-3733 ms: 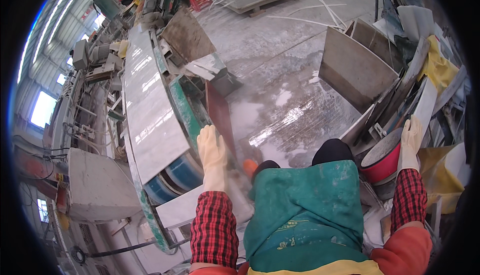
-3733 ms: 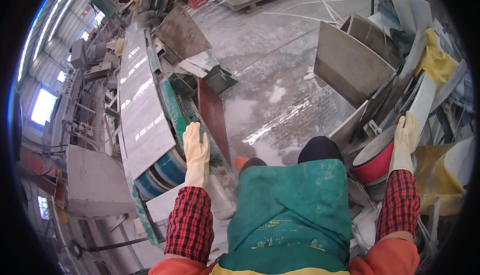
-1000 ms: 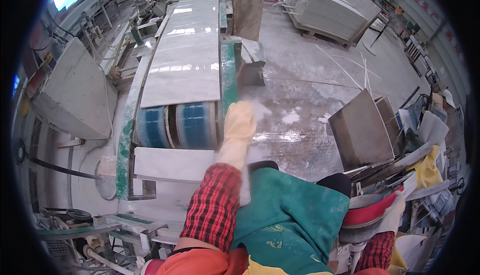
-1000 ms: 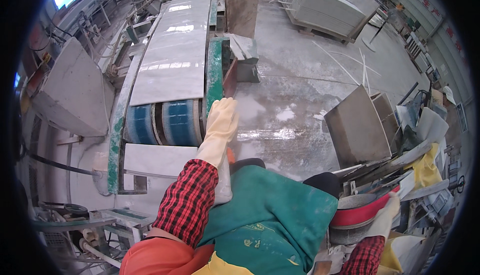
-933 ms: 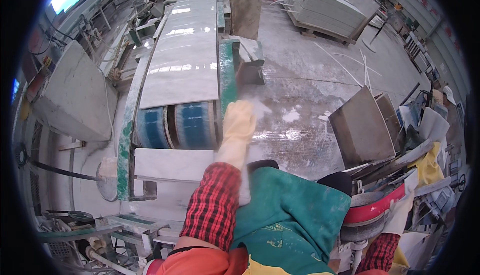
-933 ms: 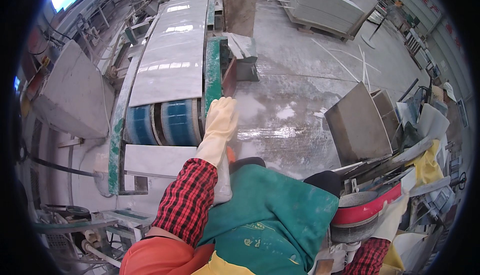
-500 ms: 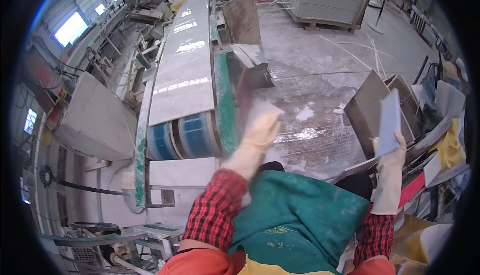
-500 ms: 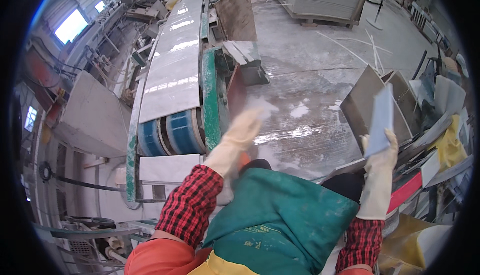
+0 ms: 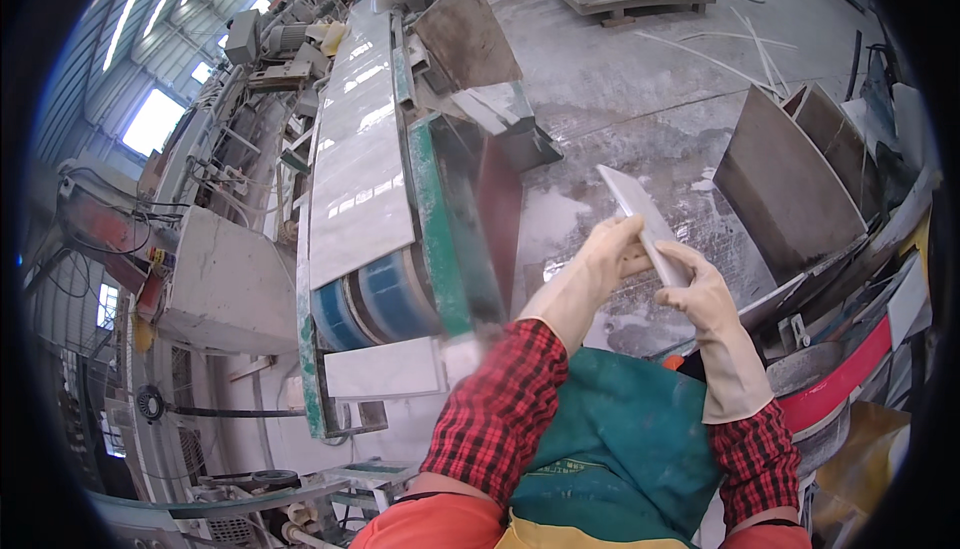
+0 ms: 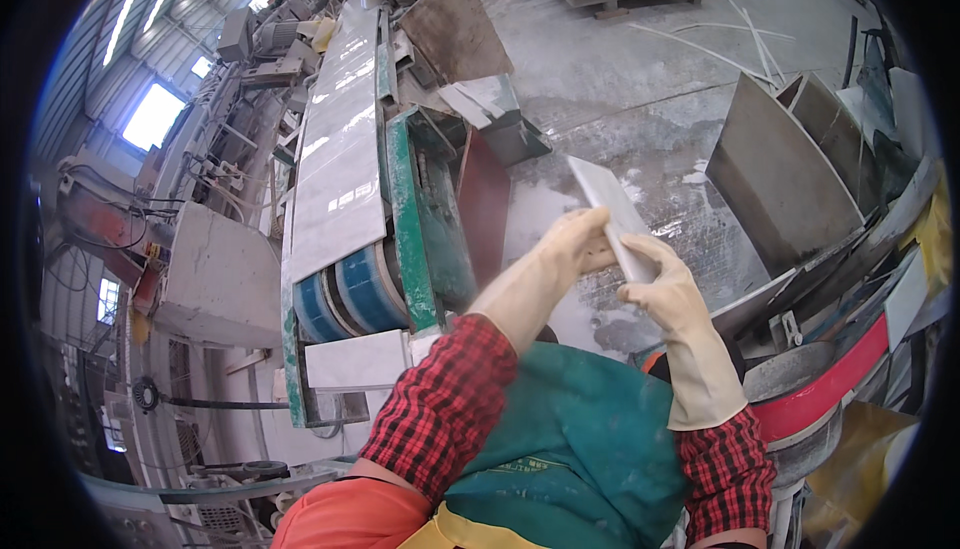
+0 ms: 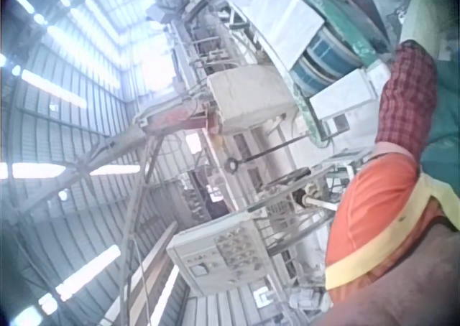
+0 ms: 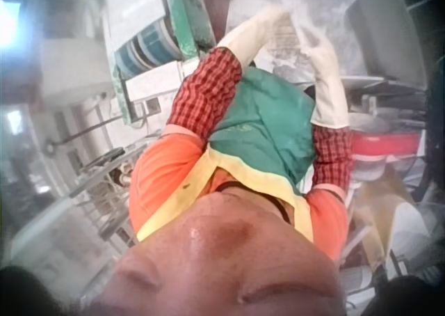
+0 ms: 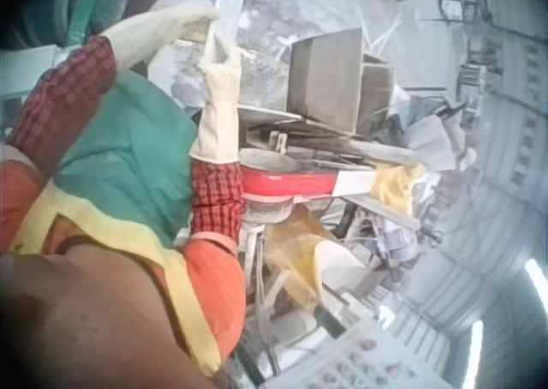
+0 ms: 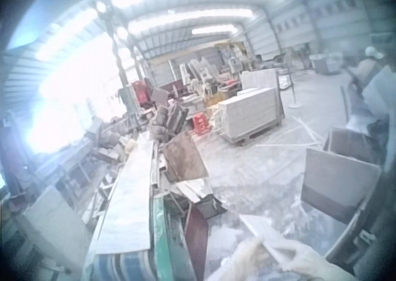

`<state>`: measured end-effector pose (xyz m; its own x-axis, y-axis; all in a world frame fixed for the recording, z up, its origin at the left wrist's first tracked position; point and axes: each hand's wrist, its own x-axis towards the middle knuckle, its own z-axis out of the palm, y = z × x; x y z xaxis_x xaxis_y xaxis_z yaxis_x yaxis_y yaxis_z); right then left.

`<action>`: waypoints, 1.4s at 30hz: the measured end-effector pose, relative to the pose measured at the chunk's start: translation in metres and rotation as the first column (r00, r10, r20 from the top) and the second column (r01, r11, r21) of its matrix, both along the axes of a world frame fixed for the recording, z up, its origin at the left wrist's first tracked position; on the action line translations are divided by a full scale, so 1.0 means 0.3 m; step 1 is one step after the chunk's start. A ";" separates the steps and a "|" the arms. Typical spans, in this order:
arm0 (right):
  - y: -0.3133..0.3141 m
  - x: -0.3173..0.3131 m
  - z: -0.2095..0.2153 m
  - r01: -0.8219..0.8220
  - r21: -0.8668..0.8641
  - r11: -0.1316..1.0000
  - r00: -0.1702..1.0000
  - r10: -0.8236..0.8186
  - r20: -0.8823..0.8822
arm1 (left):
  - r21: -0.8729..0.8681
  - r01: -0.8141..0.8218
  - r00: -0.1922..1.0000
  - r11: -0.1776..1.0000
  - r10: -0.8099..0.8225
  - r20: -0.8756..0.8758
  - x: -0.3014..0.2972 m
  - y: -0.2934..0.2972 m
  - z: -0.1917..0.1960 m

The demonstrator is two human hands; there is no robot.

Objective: The person repeatedly rubs rectangular white panels against a moving sanding belt to smooth their surfaces. They handle each panel one at a time, flipping it to treat both sides, then place it aside after sanding.

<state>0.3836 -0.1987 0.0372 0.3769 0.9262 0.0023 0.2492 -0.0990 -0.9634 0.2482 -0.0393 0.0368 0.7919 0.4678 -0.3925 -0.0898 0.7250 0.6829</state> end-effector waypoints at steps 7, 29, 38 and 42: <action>0.018 -0.037 0.142 -0.147 0.071 0.987 0.722 0.058 0.689 | 0.059 -0.240 0.968 0.969 0.235 0.088 -0.094 -0.005 0.056; 0.093 -0.021 0.051 0.190 0.162 0.968 0.981 -0.183 -0.055 | -0.066 -0.993 0.097 0.097 0.995 0.013 -1.309 0.205 -0.111; 0.085 -0.024 0.046 0.188 0.097 0.977 0.982 -0.189 -0.001 | -0.073 -0.993 0.090 0.089 0.996 -0.010 -1.291 0.266 -0.108; 0.074 -0.022 0.053 0.200 0.091 0.975 0.979 -0.202 0.007 | -0.092 -0.992 0.091 0.087 0.995 -0.030 -1.261 0.288 -0.091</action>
